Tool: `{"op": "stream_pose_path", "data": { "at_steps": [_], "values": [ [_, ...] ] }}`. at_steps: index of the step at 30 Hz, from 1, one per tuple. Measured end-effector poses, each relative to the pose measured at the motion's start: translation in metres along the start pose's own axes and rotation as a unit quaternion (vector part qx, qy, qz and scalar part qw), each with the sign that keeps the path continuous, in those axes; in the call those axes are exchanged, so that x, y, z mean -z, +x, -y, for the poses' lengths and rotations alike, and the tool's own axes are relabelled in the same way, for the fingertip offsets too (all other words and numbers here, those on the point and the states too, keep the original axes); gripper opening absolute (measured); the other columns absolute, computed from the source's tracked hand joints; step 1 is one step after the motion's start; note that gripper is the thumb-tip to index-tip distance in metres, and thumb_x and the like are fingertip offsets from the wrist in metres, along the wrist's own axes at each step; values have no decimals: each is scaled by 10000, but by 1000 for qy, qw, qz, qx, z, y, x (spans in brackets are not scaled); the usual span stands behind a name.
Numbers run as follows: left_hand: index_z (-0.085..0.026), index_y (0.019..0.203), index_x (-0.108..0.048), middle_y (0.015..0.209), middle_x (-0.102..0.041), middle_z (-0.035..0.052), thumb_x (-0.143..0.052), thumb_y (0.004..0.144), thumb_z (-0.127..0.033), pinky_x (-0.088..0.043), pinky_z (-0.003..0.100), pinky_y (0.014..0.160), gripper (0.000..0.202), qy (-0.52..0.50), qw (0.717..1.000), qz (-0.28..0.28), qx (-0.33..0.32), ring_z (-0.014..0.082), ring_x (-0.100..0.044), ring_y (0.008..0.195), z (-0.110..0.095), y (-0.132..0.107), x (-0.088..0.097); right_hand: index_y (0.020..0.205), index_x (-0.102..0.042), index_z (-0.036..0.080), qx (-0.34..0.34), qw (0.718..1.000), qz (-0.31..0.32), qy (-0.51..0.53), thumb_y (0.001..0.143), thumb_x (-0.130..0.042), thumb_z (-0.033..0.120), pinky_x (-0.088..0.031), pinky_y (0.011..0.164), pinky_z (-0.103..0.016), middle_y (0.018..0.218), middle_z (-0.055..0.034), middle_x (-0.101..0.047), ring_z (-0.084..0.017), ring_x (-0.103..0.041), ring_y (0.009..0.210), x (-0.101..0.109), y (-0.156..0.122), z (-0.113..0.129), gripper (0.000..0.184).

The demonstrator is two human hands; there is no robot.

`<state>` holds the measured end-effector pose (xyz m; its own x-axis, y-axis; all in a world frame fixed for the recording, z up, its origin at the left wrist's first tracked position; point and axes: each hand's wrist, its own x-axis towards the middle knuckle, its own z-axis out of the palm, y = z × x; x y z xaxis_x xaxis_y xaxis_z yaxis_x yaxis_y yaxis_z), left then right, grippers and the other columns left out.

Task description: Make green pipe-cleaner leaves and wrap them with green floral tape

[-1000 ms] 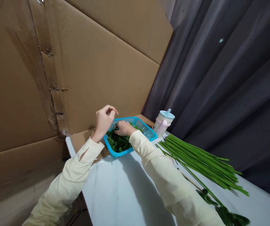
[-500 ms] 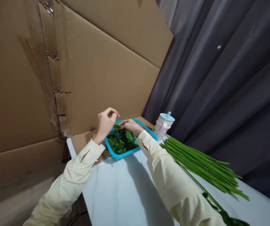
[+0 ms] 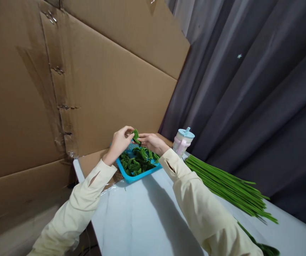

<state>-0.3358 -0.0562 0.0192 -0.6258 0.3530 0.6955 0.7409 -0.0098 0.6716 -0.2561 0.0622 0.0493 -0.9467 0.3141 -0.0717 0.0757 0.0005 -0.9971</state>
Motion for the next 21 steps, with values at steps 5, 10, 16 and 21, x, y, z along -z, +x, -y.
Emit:
{"op": "stream_pose_path", "data": {
  "at_steps": [5, 10, 16, 21],
  "values": [
    [-181, 762, -618, 727, -672, 21, -576, 691, -205, -494, 248, 658, 86, -47, 998, 38, -15, 152, -625, 673, -10, -2, 0, 677, -634, 121, 13, 1000, -17, -3, 674, -645, 33, -416, 534, -158, 617, 2, -608, -77, -526, 532, 8, -4, 1, 89],
    [-166, 721, -599, 717, -654, 32, -550, 678, -250, -492, 272, 680, 107, -106, 992, 74, -13, 159, -617, 688, -13, -5, 0, 669, -638, 126, 43, 995, -20, -88, 629, -710, 84, -429, 549, -183, 602, 0, -617, -106, -558, 566, 23, -18, 7, 93],
    [-162, 730, -586, 764, -665, 41, -522, 676, -213, -496, 273, 674, 98, -146, 988, 57, 14, 157, -635, 698, -11, -4, 0, 679, -651, 127, 9, 966, 69, -247, 577, -730, 107, -458, 602, -179, 633, 7, -647, -109, -599, 610, 42, -60, 39, 131],
    [-162, 691, -582, 716, -667, 32, -488, 656, -132, -498, 253, 621, 105, -125, 991, 28, 42, 153, -644, 648, -7, -3, -1, 770, -715, 134, -215, 857, 245, -398, 360, -802, 77, -456, 608, -153, 689, 5, -675, -140, -637, 683, 59, -118, 77, 423]
  ]
}}
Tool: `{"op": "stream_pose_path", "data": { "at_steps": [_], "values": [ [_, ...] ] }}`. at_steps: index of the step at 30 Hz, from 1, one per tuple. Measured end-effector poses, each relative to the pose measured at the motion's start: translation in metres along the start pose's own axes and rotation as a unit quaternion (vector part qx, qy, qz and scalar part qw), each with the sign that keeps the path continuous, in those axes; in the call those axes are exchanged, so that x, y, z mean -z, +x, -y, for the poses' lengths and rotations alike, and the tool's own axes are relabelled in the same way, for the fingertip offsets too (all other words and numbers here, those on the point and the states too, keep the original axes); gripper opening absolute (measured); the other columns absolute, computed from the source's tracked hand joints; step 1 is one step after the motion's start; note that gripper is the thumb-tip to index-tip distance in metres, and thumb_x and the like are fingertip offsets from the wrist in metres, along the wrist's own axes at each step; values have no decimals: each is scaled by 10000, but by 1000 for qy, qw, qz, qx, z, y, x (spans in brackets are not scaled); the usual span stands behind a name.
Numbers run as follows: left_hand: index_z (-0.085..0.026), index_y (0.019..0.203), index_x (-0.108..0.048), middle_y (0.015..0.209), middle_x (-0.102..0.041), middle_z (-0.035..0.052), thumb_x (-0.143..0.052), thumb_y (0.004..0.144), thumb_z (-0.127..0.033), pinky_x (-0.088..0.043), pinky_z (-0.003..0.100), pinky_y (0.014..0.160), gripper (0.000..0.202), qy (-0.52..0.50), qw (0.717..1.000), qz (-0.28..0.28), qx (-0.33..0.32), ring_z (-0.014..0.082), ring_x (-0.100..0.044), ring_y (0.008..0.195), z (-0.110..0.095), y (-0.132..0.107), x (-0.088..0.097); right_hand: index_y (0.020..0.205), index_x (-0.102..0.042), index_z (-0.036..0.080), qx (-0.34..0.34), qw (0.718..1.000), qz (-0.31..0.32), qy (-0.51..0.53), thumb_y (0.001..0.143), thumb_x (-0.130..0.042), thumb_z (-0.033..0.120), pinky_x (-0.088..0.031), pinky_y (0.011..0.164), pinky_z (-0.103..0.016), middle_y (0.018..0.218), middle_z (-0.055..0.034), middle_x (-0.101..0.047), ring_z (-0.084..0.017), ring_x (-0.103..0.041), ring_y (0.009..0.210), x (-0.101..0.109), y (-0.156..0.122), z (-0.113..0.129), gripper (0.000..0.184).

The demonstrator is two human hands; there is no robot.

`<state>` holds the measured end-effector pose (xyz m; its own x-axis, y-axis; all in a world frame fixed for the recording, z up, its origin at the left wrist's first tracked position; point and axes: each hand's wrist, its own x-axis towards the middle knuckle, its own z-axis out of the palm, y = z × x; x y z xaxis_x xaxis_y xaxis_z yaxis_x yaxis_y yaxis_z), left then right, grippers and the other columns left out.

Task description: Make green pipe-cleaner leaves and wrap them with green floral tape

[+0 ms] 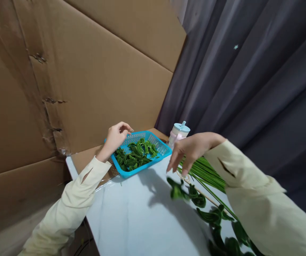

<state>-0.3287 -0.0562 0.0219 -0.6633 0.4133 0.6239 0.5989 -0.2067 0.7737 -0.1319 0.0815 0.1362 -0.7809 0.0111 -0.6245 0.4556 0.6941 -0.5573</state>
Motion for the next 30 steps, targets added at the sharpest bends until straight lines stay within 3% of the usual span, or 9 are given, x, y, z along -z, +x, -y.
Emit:
{"op": "stream_pose_path", "data": {
  "at_steps": [3, 5, 8, 12, 15, 17, 22, 25, 30],
  "values": [
    [-162, 682, -587, 705, -667, 32, -478, 656, -123, -495, 245, 601, 119, 16, 1000, 1, -4, 155, -644, 645, -1, 0, -1, 754, -728, 158, 7, 992, -104, -77, 424, -781, 44, -426, 587, -138, 651, 23, -666, -120, -624, 646, 0, -11, -1, 354],
    [-162, 677, -588, 697, -665, 34, -475, 657, -124, -493, 240, 591, 121, 25, 1000, -4, -4, 155, -641, 637, -2, -1, -1, 719, -732, 174, 36, 970, -178, -164, 546, -735, 28, -407, 573, -148, 609, 32, -650, -109, -599, 605, 1, 5, 1, 226],
    [-165, 672, -589, 693, -666, 33, -466, 660, -131, -490, 238, 590, 128, 37, 999, -12, -5, 156, -640, 637, -1, -1, -2, 667, -726, 177, 86, 925, -287, -233, 631, -706, 40, -406, 615, -181, 621, 20, -645, -138, -589, 642, -1, 53, 4, 144],
    [-169, 676, -602, 688, -668, 20, -446, 660, -140, -487, 238, 620, 160, 77, 997, -12, -16, 153, -636, 656, 1, -2, -4, 884, -722, 143, 76, 905, -359, -214, 680, -714, 109, -427, 692, -221, 773, -58, -666, -220, -608, 802, -13, 128, 2, 207],
    [-167, 684, -614, 698, -672, 20, -437, 658, -145, -483, 243, 657, 180, 112, 993, -9, -26, 152, -629, 670, 2, -3, -5, 1029, -680, 132, 86, 906, -366, -197, 690, -708, 116, -434, 683, -196, 788, -54, -668, -199, -613, 796, -24, 164, -4, 340],
    [-164, 692, -620, 706, -675, 21, -433, 661, -147, -481, 241, 667, 191, 128, 991, -8, -30, 149, -624, 671, 1, -3, -5, 1069, -663, 138, 100, 906, -365, -190, 715, -657, 78, -430, 686, -181, 777, -34, -668, -174, -611, 776, -26, 171, -8, 359],
    [-151, 699, -631, 711, -681, 23, -427, 675, -145, -471, 219, 644, 205, 133, 990, -22, -30, 137, -623, 657, -3, -3, -2, 974, -703, 145, 138, 908, -352, -180, 773, -530, 56, -425, 693, -157, 820, -6, -670, -138, -599, 779, -5, 147, -11, 280],
    [-145, 691, -630, 705, -683, 27, -426, 671, -139, -460, 210, 609, 205, 127, 991, -33, -23, 139, -623, 648, -5, -2, 0, 951, -705, 134, 147, 907, -311, -244, 786, -478, 37, -428, 712, -162, 864, -15, -673, -142, -604, 799, 2, 132, -10, 296],
    [-149, 687, -636, 706, -683, 22, -427, 667, -144, -459, 210, 623, 210, 137, 990, -25, -19, 139, -618, 655, -4, -4, -1, 930, -698, 131, 134, 900, -275, -311, 659, -664, 82, -439, 759, -230, 954, -94, -657, -238, -597, 904, -29, 143, -7, 277]
  ]
}}
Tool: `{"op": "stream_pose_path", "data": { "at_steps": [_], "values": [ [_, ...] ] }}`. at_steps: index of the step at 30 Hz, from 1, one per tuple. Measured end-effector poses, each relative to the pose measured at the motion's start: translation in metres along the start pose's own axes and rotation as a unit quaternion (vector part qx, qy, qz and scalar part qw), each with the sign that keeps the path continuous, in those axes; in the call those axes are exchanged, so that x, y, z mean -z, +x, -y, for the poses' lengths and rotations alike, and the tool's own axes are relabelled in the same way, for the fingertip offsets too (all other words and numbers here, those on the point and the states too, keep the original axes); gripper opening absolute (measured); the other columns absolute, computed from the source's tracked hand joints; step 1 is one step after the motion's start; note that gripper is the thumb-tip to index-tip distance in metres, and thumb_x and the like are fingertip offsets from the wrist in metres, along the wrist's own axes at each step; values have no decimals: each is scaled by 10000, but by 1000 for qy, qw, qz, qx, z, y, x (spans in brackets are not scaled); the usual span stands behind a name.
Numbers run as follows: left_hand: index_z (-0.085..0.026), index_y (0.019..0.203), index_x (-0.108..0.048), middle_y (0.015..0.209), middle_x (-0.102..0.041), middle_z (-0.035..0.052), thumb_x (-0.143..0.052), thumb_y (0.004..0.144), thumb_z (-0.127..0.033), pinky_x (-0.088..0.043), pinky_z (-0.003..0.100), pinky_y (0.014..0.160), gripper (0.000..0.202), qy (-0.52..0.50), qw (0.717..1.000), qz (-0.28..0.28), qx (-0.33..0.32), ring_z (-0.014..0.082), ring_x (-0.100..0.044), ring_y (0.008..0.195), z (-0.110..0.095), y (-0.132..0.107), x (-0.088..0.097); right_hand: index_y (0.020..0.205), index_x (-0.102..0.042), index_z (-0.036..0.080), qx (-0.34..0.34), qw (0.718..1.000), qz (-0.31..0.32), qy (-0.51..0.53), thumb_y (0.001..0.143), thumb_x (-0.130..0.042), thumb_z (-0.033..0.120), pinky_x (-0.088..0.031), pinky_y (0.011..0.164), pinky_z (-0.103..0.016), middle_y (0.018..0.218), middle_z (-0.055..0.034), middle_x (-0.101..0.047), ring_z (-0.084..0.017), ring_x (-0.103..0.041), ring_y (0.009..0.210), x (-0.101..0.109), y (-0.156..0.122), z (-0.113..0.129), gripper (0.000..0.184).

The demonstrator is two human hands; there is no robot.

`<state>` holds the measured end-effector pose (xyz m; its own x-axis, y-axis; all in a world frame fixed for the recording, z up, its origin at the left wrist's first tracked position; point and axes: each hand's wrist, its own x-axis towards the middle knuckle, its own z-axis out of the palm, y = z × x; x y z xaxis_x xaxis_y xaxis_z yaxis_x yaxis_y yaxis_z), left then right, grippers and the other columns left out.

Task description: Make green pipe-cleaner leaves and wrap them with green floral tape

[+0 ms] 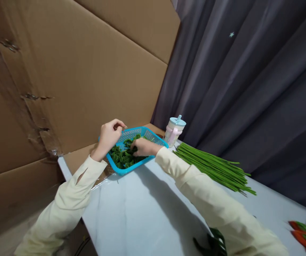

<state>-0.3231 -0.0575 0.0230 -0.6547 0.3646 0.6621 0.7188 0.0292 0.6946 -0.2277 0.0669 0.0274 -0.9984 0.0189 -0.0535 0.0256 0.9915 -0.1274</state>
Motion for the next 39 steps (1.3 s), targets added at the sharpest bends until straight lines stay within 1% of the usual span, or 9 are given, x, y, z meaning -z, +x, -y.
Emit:
{"op": "stream_pose_path", "data": {
  "at_steps": [5, 11, 13, 17, 21, 28, 31, 36, 39],
  "values": [
    [-153, 689, -649, 690, -680, 19, -425, 667, -148, -451, 210, 621, 225, 28, 999, 15, -14, 139, -604, 646, 1, -1, -2, 833, -686, 97, -15, 999, -11, 34, 625, -598, -42, -443, 687, -233, 856, -107, -654, -235, -604, 846, -12, 7, 10, 264],
    [-148, 693, -654, 689, -679, 27, -422, 674, -153, -455, 213, 629, 233, 20, 1000, 9, -11, 140, -607, 645, 1, 0, 0, 859, -610, 86, -48, 979, -77, 183, 801, -568, 160, -451, 607, -182, 754, -25, -604, -125, -575, 701, 16, 6, -18, 103],
    [-149, 688, -654, 686, -679, 26, -423, 676, -156, -452, 214, 630, 232, 22, 1000, 9, -8, 140, -606, 647, 0, 0, 0, 762, -577, 106, -69, 935, -77, 339, 785, -594, 195, -448, 579, -176, 688, 4, -570, -94, -545, 627, 22, 1, -25, 94],
    [-149, 687, -659, 671, -675, 25, -421, 676, -158, -435, 213, 601, 238, 39, 999, 17, -7, 141, -593, 631, 0, -1, -1, 614, -506, 130, -115, 794, -21, 596, 641, -738, 209, -393, 496, -179, 570, 46, -498, -68, -474, 510, 28, -7, -27, 247],
    [-157, 683, -658, 658, -668, 16, -422, 681, -153, -429, 214, 592, 235, 51, 998, 22, -5, 141, -583, 622, -1, -1, -1, 590, -486, 136, -151, 765, 7, 626, 591, -773, 149, -326, 439, -177, 526, 63, -471, -64, -445, 474, 29, -9, -21, 287],
    [-185, 986, -629, 959, -670, 37, -539, 747, -265, -460, 259, 770, 268, -3, 980, 150, -127, 162, -608, 826, -7, -6, -6, 545, -487, 130, -176, 800, 0, 573, 675, -699, 79, -301, 425, -162, 419, 87, -364, -37, -318, 403, 29, -9, -16, 254],
    [-197, 942, -647, 930, -685, 36, -544, 764, -265, -462, 286, 786, 217, 46, 974, 159, -153, 176, -620, 830, -4, -8, -11, 569, -506, 126, -169, 818, 5, 550, 737, -636, 72, -309, 431, -160, 424, 84, -359, -38, -300, 400, 29, -9, -13, 219],
    [-187, 864, -648, 869, -697, 34, -519, 750, -202, -480, 271, 763, 172, 48, 979, 154, -121, 170, -633, 790, -1, -7, -13, 694, -603, 111, -107, 967, -96, 208, 804, -595, 140, -390, 533, -192, 516, 34, -467, -86, -455, 501, 34, -9, -9, 114],
    [-168, 962, -603, 944, -676, 50, -513, 670, -115, -482, 279, 789, 309, 27, 984, 163, -68, 175, -627, 846, 2, -5, -13, 827, -630, 88, -88, 979, -168, 80, 817, -540, 73, -400, 686, -240, 781, -68, -587, -168, -552, 747, 36, -11, -7, 91]
  ]
}}
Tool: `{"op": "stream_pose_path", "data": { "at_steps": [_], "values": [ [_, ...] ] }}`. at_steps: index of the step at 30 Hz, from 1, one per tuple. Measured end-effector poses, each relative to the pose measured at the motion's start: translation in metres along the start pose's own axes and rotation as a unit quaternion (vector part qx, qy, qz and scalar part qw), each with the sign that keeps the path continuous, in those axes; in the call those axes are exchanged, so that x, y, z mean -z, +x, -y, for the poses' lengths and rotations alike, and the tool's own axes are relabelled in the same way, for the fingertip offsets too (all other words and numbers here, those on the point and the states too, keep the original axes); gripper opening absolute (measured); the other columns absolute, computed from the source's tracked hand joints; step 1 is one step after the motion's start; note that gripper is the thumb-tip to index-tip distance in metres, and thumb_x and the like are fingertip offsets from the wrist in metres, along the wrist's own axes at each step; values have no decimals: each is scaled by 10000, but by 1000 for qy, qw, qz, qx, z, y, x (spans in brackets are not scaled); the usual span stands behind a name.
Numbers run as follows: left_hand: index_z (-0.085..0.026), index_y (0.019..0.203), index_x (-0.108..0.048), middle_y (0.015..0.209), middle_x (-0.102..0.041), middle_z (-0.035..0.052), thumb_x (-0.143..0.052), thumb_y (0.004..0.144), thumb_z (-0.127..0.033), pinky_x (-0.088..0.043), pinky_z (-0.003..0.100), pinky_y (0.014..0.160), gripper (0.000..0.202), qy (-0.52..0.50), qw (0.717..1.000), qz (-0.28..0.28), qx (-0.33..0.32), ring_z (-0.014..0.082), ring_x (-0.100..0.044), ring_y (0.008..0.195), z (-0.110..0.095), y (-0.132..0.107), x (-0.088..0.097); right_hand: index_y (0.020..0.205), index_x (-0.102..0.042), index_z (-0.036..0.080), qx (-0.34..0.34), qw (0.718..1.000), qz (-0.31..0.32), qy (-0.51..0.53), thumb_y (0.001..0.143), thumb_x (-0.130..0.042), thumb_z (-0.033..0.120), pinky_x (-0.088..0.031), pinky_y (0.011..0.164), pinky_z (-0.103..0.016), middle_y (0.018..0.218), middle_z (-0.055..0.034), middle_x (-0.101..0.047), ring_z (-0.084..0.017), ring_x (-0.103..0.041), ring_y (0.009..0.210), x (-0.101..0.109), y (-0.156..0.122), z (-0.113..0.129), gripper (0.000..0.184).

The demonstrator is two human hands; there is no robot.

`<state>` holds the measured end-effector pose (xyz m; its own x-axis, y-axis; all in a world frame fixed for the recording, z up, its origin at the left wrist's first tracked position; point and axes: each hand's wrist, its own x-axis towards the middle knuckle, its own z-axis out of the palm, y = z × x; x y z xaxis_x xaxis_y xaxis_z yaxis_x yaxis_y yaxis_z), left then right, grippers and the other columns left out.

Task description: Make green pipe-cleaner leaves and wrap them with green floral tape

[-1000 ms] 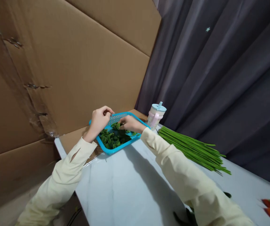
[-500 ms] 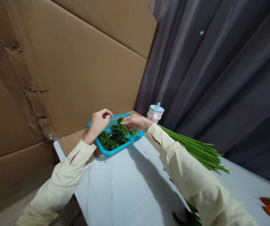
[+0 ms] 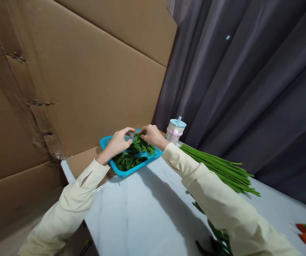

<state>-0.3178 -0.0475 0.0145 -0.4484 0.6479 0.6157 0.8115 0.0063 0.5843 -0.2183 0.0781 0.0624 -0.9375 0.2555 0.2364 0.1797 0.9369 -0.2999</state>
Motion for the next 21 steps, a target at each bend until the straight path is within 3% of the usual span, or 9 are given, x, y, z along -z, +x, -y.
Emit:
{"op": "stream_pose_path", "data": {
  "at_steps": [3, 6, 9, 12, 13, 16, 19, 21],
  "values": [
    [-132, 971, -559, 994, -650, 91, -484, 643, -91, -496, 283, 777, 340, -61, 995, -9, 79, 174, -632, 860, 8, 2, -3, 937, -608, 89, 101, 987, -16, -128, 847, -452, 14, -371, 793, -286, 993, -133, -560, -213, -544, 898, -1, -4, 3, 195],
    [-117, 965, -529, 940, -660, 105, -475, 644, -96, -515, 273, 721, 327, -96, 988, -6, 124, 171, -643, 827, 14, 4, -7, 971, -604, 94, 179, 955, -33, -233, 881, -431, 42, -382, 767, -276, 1001, -135, -561, -204, -561, 872, -7, -3, 6, 201],
    [-123, 949, -533, 884, -673, 88, -468, 625, -78, -516, 266, 701, 333, -86, 988, -3, 125, 173, -645, 817, 16, 5, -9, 927, -645, 104, 121, 985, -65, -110, 862, -526, 100, -390, 712, -220, 900, -84, -615, -162, -578, 811, -7, 4, 6, 136],
    [-128, 918, -556, 881, -676, 84, -453, 629, -65, -507, 277, 732, 313, -63, 990, -19, 128, 176, -643, 812, 13, 4, -6, 847, -677, 92, 46, 994, -38, 96, 775, -650, 170, -397, 631, -189, 753, -32, -642, -122, -574, 691, 10, 6, 2, 110],
    [-130, 909, -566, 887, -675, 85, -453, 635, -64, -501, 287, 748, 304, -54, 990, -25, 129, 182, -641, 818, 12, 4, -4, 839, -678, 86, 28, 987, -5, 159, 757, -663, 202, -397, 582, -185, 707, -20, -637, -111, -561, 633, 21, 2, 0, 143],
    [-142, 881, -601, 914, -677, 85, -458, 654, -60, -479, 306, 785, 280, -10, 991, -45, 125, 199, -630, 849, 9, 3, 1, 838, -686, 103, 42, 945, 176, 274, 671, -718, 253, -402, 531, -164, 676, 7, -638, -91, -557, 583, 62, -18, -7, 227],
    [-151, 866, -622, 906, -685, 74, -457, 669, -52, -477, 284, 773, 275, 35, 991, -53, 114, 192, -630, 833, 7, 2, 4, 880, -701, 108, -8, 887, 392, 244, 527, -788, 179, -460, 608, -178, 763, -9, -671, -130, -611, 691, 98, -41, -13, 371],
    [-154, 855, -631, 894, -691, 67, -457, 670, -47, -477, 269, 760, 275, 46, 992, -51, 110, 188, -632, 819, 7, 2, 4, 888, -708, 111, -45, 883, 417, 211, 500, -793, 146, -478, 633, -190, 791, -20, -680, -151, -624, 728, 108, -48, -16, 399]
  ]
}}
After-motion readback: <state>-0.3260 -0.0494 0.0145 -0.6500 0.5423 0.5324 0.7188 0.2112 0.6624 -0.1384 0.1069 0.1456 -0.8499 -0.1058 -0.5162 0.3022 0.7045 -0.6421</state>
